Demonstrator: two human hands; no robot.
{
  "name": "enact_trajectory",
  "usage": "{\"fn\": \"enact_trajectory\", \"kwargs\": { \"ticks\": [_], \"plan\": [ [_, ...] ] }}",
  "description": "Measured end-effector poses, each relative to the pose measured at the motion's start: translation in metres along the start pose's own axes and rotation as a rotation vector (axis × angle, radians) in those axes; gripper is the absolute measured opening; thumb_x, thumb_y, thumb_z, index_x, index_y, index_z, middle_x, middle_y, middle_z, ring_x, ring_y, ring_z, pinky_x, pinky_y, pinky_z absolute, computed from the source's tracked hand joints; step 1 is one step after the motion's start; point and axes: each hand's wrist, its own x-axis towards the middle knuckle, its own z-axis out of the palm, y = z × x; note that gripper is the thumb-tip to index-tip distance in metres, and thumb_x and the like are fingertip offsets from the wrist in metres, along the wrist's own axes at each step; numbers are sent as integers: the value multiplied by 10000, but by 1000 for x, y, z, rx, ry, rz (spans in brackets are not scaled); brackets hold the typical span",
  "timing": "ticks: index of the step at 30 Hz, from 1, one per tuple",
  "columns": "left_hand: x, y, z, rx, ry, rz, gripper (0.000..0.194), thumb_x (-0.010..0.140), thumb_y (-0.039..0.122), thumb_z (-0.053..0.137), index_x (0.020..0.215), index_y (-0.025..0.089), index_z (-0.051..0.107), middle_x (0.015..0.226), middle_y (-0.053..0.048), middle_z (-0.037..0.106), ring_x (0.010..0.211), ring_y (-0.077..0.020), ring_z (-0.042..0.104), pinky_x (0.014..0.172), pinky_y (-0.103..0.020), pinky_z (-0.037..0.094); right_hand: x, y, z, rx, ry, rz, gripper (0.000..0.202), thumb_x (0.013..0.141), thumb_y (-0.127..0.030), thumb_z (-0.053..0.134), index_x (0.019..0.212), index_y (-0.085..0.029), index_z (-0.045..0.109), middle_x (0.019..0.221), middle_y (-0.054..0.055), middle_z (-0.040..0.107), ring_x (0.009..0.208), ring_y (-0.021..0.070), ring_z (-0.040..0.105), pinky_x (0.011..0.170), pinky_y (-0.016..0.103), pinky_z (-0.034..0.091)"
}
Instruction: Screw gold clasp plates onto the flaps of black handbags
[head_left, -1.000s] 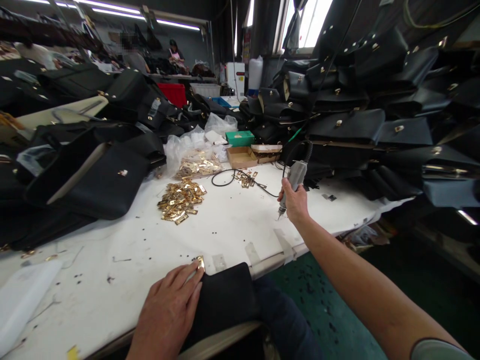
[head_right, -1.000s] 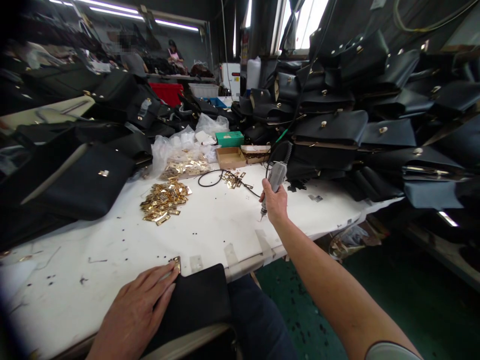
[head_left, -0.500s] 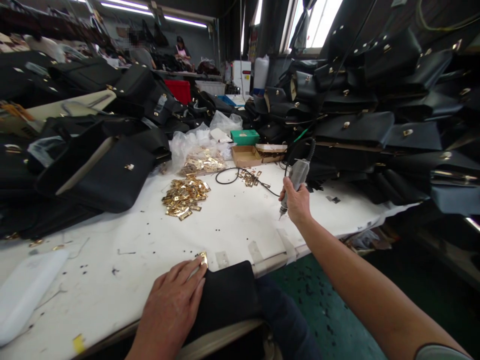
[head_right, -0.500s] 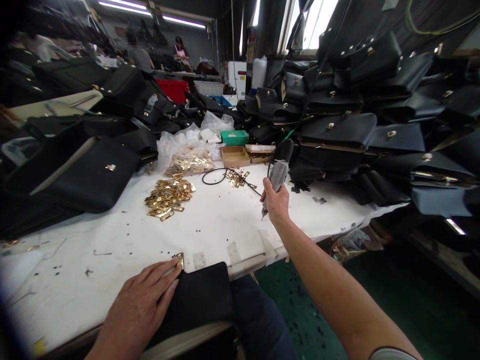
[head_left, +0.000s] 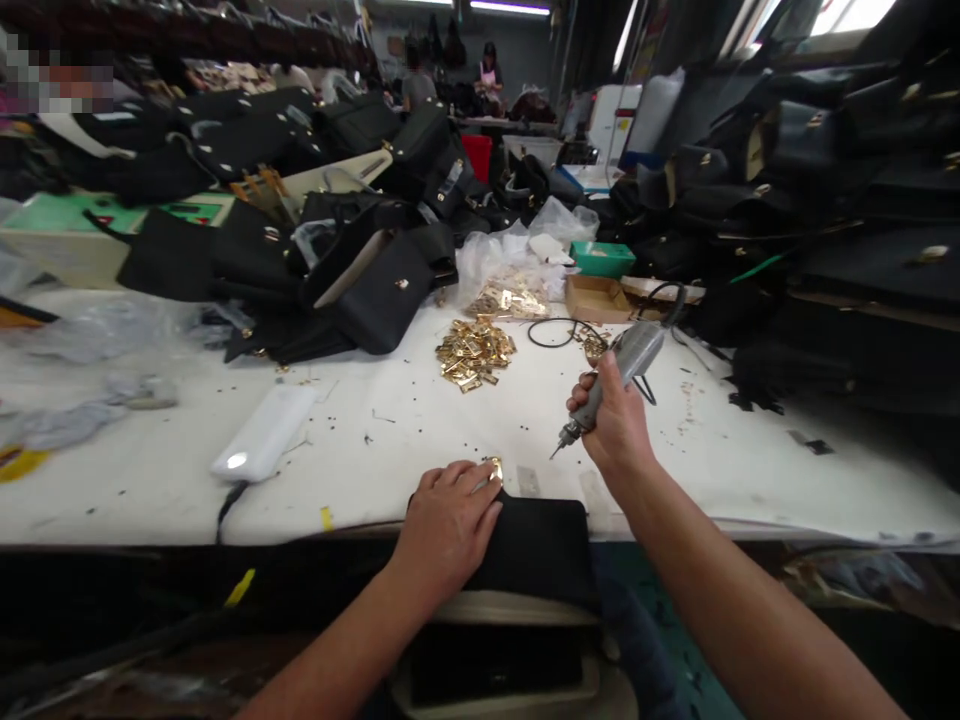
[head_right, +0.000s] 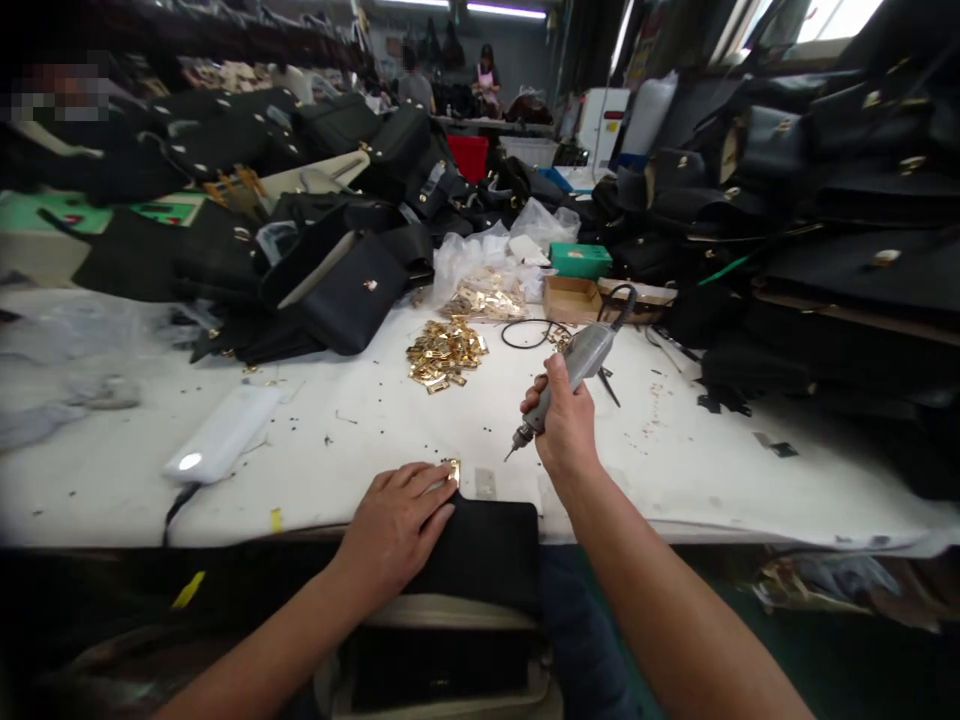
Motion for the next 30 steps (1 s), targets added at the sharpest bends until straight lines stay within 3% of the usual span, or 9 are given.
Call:
{"fn": "enact_trajectory", "kwargs": {
  "ticks": [6,20,24,30],
  "plan": [
    [-3,0,-3,-61,-6,-31,275,1012,376,539,1230,273,672,1363,-29,663,1218,-246,562,963,-474,433,-27,33,35,17,-124,127,499,738,-587,827,942,-212,569,683,-75,514,505,68,493,454,188,467],
    [-2,-1,-7,-80,-59,-44,284,1025,399,516,1250,281,642,1368,2,652,1223,-238,540,934,-472,401,-44,45,41,17,-160,239,501,733,-567,834,970,-222,559,694,-84,483,497,54,466,444,168,438],
    [-3,-1,-7,-76,-65,-35,281,1007,402,547,1236,273,646,1391,1,635,1233,-243,531,935,-479,402,-42,47,41,16,-156,210,489,745,-560,829,972,-217,564,691,-83,485,499,53,466,450,168,439],
    [-3,-1,-7,-75,-63,-40,311,999,408,554,1268,276,637,1387,-26,636,1235,-258,526,951,-486,400,-32,45,47,-74,-143,33,454,783,-576,788,952,-226,554,708,-75,500,500,63,494,464,190,466]
  ]
}}
